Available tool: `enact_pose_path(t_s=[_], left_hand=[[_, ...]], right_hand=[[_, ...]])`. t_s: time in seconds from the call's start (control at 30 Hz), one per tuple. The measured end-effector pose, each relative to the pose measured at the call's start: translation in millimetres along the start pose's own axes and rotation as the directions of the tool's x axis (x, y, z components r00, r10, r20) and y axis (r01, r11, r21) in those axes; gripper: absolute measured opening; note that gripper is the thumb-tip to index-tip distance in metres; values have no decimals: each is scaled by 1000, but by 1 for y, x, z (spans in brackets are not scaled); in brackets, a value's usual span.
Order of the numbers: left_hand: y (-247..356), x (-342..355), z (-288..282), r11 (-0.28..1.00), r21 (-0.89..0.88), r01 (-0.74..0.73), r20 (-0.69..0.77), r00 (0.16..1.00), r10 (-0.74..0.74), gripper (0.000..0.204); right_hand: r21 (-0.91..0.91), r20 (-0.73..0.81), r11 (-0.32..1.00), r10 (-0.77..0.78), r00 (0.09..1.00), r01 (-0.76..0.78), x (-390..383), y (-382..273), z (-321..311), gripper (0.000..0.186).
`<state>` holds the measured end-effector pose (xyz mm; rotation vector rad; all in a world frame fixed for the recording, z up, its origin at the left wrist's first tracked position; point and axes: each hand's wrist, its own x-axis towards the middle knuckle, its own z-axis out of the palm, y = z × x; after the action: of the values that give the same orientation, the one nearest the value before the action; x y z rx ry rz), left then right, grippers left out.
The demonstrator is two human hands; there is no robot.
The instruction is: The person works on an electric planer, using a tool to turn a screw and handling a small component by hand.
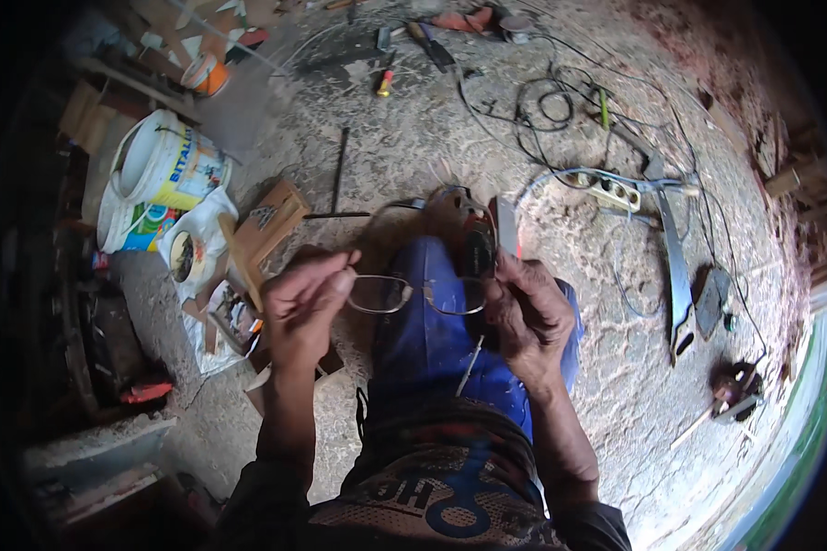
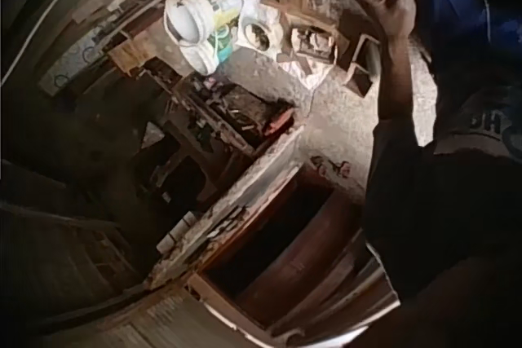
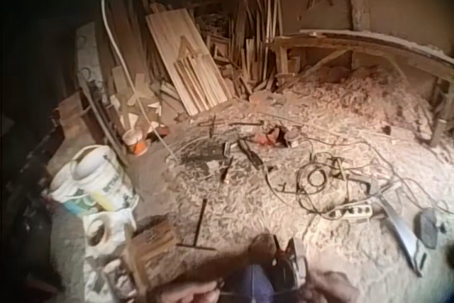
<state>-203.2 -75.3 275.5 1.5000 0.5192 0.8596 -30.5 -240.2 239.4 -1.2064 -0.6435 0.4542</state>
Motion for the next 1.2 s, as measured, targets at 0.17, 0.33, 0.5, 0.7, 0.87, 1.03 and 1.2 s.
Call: enact_pose_path(t_s=[0.17, 0.33, 0.5, 0.7, 0.87, 1.03, 1.2], left_hand=[[-32, -39, -33, 927, 353, 129, 132, 974, -185, 21], [-46, -76, -67, 919, 333, 211, 78, 965, -250, 24], [-102, -152, -194, 404, 786, 468, -353, 877, -327, 55], [-167, -261, -250, -247, 750, 614, -577, 424, -698, 74], [-162, -256, -246, -145, 628, 765, -622, 381, -685, 70], [-115, -228, -206, 606, 93, 790, -546, 550, -632, 51], [-86, -143, -100, 823, -270, 500, -357, 742, -567, 42]], right_hand=[[-231, 450, 871, 491, 746, -433, -2, 11, 2, 33], [-412, 669, 809, 581, 463, -419, -30, 59, 41, 46], [-412, 709, 671, 661, 244, -617, -47, 109, 70, 35], [-399, 701, 693, 653, 287, -600, -47, 91, 87, 32], [-414, 709, 735, 631, 317, -537, -44, 89, 99, 31], [-261, 710, 690, 611, 350, -675, -50, 91, 123, 37], [17, 739, 730, 451, 500, -683, -55, 94, 156, 38]])
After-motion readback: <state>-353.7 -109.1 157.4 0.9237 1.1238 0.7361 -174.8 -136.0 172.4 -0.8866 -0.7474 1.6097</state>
